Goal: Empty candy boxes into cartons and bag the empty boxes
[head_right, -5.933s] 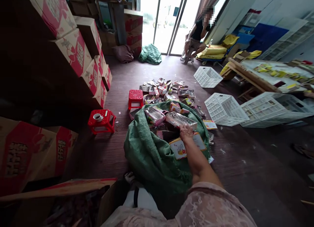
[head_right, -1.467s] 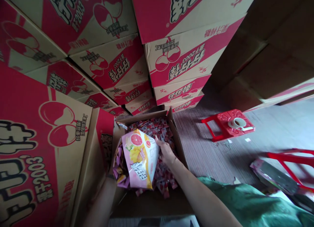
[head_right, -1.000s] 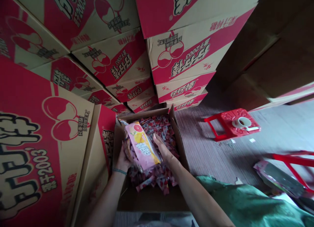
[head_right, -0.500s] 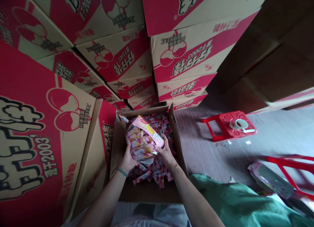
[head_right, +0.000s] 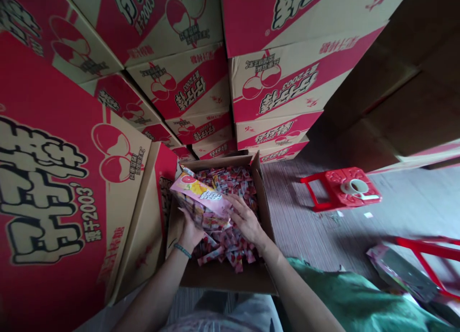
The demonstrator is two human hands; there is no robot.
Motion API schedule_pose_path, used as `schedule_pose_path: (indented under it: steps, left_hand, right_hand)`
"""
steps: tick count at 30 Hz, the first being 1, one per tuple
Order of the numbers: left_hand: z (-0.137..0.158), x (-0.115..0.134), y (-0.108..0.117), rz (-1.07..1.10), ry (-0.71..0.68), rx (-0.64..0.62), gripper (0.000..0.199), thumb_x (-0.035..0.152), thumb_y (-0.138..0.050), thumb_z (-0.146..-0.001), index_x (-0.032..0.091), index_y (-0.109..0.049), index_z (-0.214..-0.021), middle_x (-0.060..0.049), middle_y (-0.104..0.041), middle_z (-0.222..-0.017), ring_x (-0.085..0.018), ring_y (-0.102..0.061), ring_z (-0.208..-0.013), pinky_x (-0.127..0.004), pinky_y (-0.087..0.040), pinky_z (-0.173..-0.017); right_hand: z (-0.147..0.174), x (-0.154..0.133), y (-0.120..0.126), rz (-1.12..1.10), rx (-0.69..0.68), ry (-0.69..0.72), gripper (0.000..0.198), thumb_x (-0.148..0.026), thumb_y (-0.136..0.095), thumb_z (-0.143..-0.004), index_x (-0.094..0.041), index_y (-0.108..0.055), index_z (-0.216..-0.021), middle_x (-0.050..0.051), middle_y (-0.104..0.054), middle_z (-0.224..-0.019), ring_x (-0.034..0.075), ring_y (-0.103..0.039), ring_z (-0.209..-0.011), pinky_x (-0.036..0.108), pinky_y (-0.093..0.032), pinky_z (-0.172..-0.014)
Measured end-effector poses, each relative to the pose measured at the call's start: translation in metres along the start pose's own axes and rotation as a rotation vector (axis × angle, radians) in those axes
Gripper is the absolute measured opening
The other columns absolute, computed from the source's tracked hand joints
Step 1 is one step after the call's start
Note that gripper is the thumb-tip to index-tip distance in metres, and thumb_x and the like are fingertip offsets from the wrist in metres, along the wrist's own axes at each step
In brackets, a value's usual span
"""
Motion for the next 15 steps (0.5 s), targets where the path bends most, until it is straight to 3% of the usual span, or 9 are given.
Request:
schedule_pose_path:
  steps: [4, 6, 10, 13, 15]
  left_hand:
    - [-0.001, -0.024, 0.046, -0.134, 0.227, 0.274, 0.086, 0.082, -0.028, -0.085, 0.023, -0.054, -0.141, -0.015, -0.062, -0.138, -0.035, -0.056, -0.130, -0.054, -0.051, -0.099]
    - [-0.001, -0.031, 0.060, -0.173, 0.274, 0.320, 0.087, 0.083, -0.025, -0.084, 0.023, -0.055, -0.139, -0.016, -0.063, -0.138, -0.037, -0.056, -0.129, -0.053, -0.053, -0.095]
    - [-0.001, -0.027, 0.077, -0.277, 0.173, 0.375, 0.086, 0.078, -0.017, -0.089, 0.019, -0.060, -0.133, -0.016, -0.063, -0.137, -0.035, -0.060, -0.125, -0.050, -0.056, -0.092]
    - [0.003, -0.018, 0.087, -0.381, 0.110, 0.463, 0.077, 0.073, -0.028, -0.092, 0.016, -0.060, -0.131, -0.018, -0.064, -0.135, -0.035, -0.062, -0.123, -0.047, -0.058, -0.089]
    - [0.003, -0.011, 0.085, -0.388, 0.061, 0.450, 0.070, 0.071, -0.038, -0.092, 0.017, -0.060, -0.132, -0.017, -0.063, -0.136, -0.035, -0.062, -0.124, -0.044, -0.058, -0.089]
  right_hand:
    - [0.010, 0.053, -0.031, 0.069, -0.069, -0.149, 0.076, -0.022, -0.063, -0.076, -0.020, -0.045, -0.149, 0.013, -0.052, -0.144, 0.027, -0.048, -0.137, 0.046, -0.041, -0.115]
    - [0.009, 0.072, -0.043, 0.114, -0.078, -0.246, 0.081, -0.020, -0.065, -0.073, -0.016, -0.042, -0.151, 0.015, -0.050, -0.147, 0.028, -0.047, -0.138, 0.044, -0.040, -0.115]
    - [-0.009, 0.075, -0.062, 0.218, -0.211, -0.271, 0.076, -0.024, -0.070, -0.073, -0.019, -0.049, -0.146, 0.012, -0.056, -0.142, 0.028, -0.050, -0.135, 0.041, -0.042, -0.112]
    - [-0.023, 0.069, -0.063, 0.253, -0.284, -0.263, 0.056, -0.019, -0.071, -0.071, -0.016, -0.066, -0.126, 0.013, -0.070, -0.120, 0.028, -0.064, -0.116, 0.038, -0.050, -0.101]
    - [-0.027, 0.063, -0.055, 0.252, -0.268, -0.269, 0.046, -0.014, -0.067, -0.073, -0.016, -0.069, -0.119, 0.012, -0.073, -0.114, 0.026, -0.068, -0.107, 0.035, -0.052, -0.096]
Point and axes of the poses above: each hand's wrist, its own z-axis away from the middle knuckle, its own y-axis out of the back of the hand, x = y × z, the point moved 8 cm from there along -z, towards the middle knuckle
